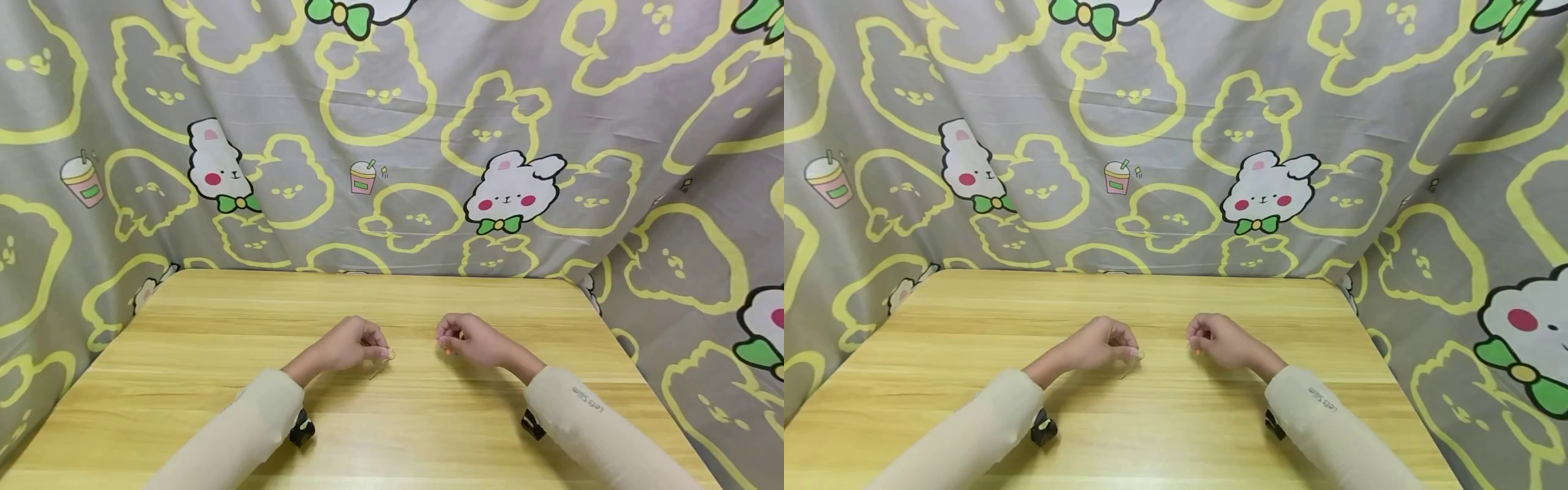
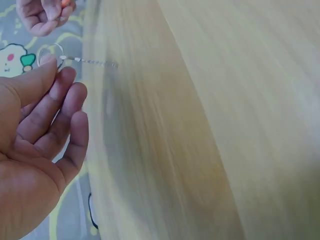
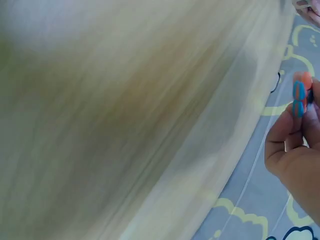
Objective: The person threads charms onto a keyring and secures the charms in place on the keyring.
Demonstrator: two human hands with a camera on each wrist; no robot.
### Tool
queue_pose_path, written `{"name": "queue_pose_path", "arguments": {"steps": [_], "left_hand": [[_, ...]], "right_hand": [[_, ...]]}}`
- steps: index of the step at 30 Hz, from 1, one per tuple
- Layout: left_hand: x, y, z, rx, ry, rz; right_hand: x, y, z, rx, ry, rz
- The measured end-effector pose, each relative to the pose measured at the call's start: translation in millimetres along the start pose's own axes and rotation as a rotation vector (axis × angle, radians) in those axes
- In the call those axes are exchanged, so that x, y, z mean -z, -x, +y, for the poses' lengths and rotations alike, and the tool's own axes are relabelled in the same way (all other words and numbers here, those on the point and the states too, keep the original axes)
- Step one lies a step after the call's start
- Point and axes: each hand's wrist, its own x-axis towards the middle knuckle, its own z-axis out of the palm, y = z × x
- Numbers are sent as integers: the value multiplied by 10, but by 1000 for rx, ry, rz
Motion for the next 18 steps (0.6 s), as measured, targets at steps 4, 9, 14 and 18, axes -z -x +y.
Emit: {"name": "queue_pose_path", "arguments": {"steps": [4, 9, 14, 18], "left_hand": [[-18, -24, 69, -9, 13, 38], [-17, -47, 175, -31, 31, 117], [-5, -53, 256, -31, 64, 180], [-10, -57, 309, -24, 92, 211]], "right_hand": [[10, -10, -31, -42, -139, 54], [28, -30, -64, -81, -233, 123], [17, -54, -111, -43, -237, 220], [-9, -76, -183, -28, -214, 327]]}}
